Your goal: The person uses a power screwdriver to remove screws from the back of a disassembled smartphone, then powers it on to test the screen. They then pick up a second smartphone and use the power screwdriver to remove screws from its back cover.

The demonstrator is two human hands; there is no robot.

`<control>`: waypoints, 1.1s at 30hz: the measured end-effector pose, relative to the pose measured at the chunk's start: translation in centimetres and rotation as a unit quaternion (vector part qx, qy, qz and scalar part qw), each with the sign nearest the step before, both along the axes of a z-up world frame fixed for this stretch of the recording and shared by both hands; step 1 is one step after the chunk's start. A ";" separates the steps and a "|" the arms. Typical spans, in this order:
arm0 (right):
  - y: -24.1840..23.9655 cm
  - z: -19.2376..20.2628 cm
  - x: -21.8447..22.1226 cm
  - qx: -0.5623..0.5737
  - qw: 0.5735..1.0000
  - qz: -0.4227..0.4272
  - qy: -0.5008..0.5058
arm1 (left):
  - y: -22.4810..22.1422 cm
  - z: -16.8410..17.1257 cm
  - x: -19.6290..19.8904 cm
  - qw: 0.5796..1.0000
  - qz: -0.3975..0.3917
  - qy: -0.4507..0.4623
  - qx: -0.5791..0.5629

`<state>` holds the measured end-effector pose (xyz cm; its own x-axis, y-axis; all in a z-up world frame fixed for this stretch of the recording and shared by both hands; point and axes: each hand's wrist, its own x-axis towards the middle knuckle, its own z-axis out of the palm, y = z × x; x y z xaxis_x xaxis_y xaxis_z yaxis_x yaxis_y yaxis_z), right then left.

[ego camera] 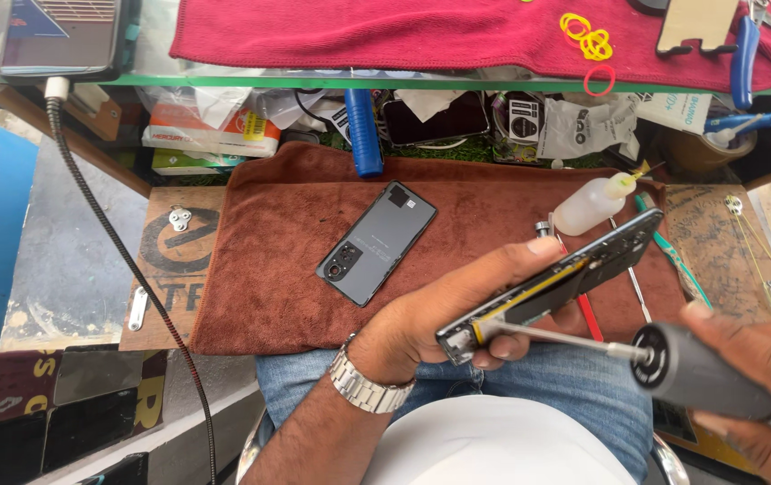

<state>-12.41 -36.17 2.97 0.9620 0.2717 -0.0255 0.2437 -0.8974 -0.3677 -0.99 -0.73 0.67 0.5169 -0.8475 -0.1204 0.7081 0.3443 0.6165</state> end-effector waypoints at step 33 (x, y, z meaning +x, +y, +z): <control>0.5 -1.1 0.7 -0.053 0.994 -0.077 0.049 | 0.6 -1.7 1.0 0.992 -0.089 -0.054 0.071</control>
<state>-11.74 -35.70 1.88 0.9837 0.1115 -0.1413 0.0675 -0.9562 -0.2847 0.02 -0.17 -1.01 0.3769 -0.9051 -0.1965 0.6773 0.1246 0.7251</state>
